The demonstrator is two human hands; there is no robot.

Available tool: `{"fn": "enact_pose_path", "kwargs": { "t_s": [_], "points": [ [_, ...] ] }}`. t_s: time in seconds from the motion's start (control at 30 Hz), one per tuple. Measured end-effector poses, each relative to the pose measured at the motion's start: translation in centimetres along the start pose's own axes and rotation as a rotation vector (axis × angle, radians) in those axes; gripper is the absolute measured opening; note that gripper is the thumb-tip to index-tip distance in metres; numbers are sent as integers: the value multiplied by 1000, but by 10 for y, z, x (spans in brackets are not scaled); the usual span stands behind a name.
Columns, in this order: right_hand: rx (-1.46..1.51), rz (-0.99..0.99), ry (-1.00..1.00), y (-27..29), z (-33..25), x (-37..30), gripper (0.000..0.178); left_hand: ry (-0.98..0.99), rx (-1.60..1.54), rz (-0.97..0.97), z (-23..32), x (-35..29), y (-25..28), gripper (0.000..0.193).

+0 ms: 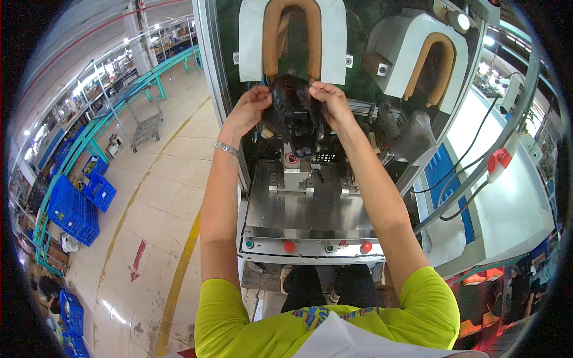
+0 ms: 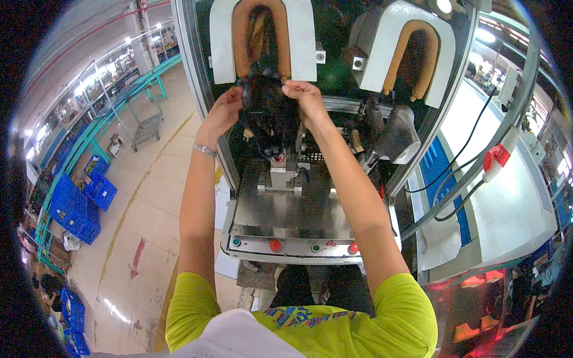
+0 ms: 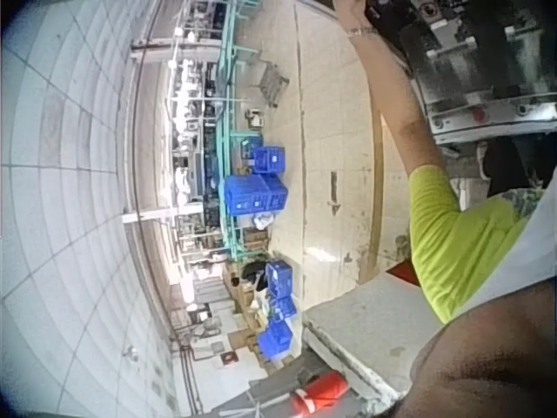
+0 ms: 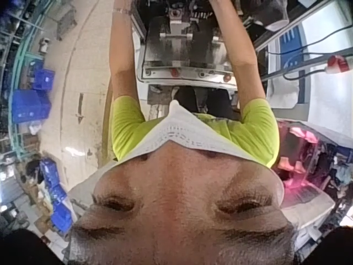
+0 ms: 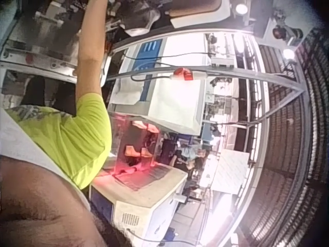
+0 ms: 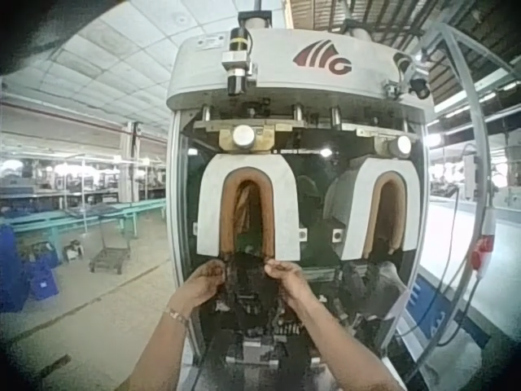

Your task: Using factory machinery to shape and process shoe components during manufacturing.

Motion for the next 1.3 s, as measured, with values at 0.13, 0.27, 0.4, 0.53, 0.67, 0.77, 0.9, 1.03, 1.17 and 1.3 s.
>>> {"fn": "enact_pose_path", "kwargs": {
  "t_s": [0.13,0.27,0.4,0.53,0.67,0.77,0.9,1.03,1.17,1.3],
  "points": [
    [57,41,-49,7,-2,3,15,156,-27,120,0,1,-5,23],
    [-39,95,17,1,-2,15,18,77,32,309,-4,22,-9,27],
    [111,273,-38,11,10,46,23,-80,-57,367,-13,45,-1,36],
    [99,249,-136,0,12,38,21,-60,-140,435,-23,44,12,26],
    [4,293,-163,22,22,46,18,6,-62,498,-30,42,2,16],
    [-49,182,-97,32,28,36,19,109,416,503,-27,28,-7,18],
    [42,111,-341,23,66,-45,30,-258,1051,557,-35,-36,13,27],
    [481,-42,-650,56,126,-97,39,-1073,1444,417,24,-95,-88,35],
    [869,-67,-532,8,144,-100,36,-1038,1652,138,46,-82,-120,31],
    [868,40,-439,-4,155,-93,37,-978,1849,142,43,-79,-100,17]
  ]
}}
Point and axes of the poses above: each hand's wrist, its own x-axis towards the middle knuckle, its own y-axis out of the back of the hand, z = x × y, the point moved 4 cm from there along x, towards the middle knuckle, and after that the axes turned 1 degree about -y, right-handed, at the moved point
